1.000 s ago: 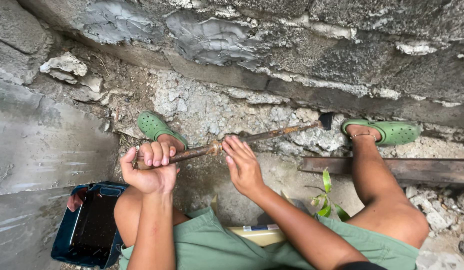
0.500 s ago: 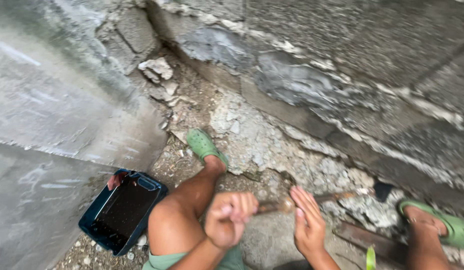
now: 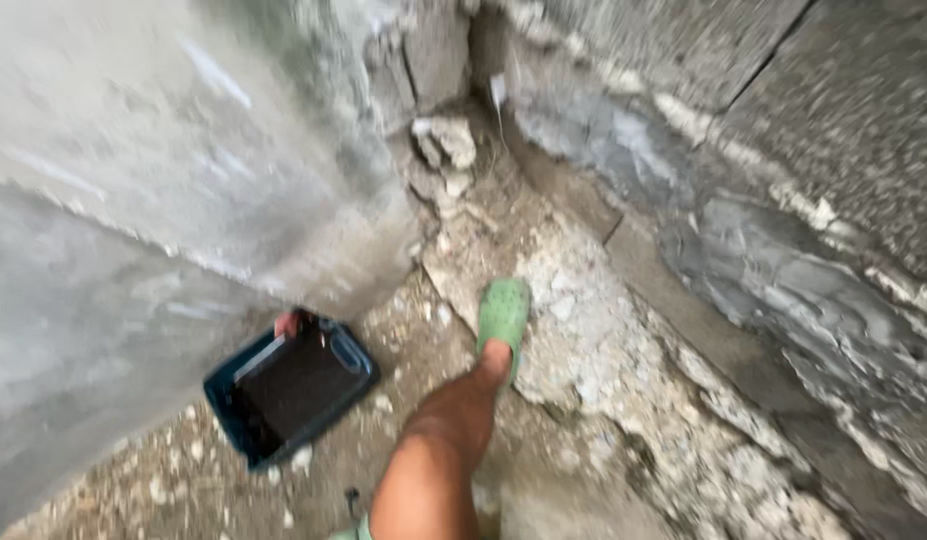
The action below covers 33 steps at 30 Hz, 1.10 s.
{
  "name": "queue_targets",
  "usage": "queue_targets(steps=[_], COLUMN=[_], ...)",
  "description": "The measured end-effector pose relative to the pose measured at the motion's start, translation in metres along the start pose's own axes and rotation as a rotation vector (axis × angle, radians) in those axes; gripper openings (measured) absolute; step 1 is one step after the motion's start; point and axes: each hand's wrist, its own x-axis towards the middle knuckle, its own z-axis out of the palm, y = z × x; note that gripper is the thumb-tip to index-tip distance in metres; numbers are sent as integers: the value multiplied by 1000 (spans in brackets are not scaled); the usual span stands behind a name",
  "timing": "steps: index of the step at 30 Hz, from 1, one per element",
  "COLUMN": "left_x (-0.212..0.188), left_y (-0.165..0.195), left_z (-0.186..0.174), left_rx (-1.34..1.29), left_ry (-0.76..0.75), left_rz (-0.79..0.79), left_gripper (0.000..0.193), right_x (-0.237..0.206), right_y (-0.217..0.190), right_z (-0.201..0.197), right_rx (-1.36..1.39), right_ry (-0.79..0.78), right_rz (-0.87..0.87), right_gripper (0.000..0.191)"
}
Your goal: The person sits on the ground and uses a long-handled hoe to scrape and chip the concrete floor along the base of a rough concrete wall, working the blade back and forth across the surface and repositioning their grip between strokes.
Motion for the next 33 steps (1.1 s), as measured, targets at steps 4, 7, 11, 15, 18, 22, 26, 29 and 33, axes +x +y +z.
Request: queue_targets(steps=[4,7,11,15,18,22,26,29,33], left_x=[-14,-19,-13,0,1,-2,1,-5,-8], left_y=[-17,-28,-12,1,3,7,8,8,7], left_z=[9,7,-11,-31,-35,-33,-34,-35,-37], left_rx=[9,68,-98,-150,-143,-115,-159,-140,-120], left_ry=[21,51,138,159,119,117,86,56,25], left_rz=[17,57,-163,-265,-252,-252,-237,-264,-251], left_gripper=[38,38,36,36,38,41,40,40,39], right_x=[-33,-49,-44,-30,-29,-40,-36,-33,-37], right_y=[2,2,-9,-27,-36,-38,-32,-35,-47], right_z=[-38,-41,-38,-34,-20,-20,-26,-22,-16], right_rx=[-23,-44,-19,-68,5,82,26,86,125], right_ry=[-12,-37,-73,-50,-22,-44,-8,-22,-21], right_rz=[13,7,-34,60,2,-34,-94,-35,-23], right_gripper=[37,37,38,38,39,38,39,36,38])
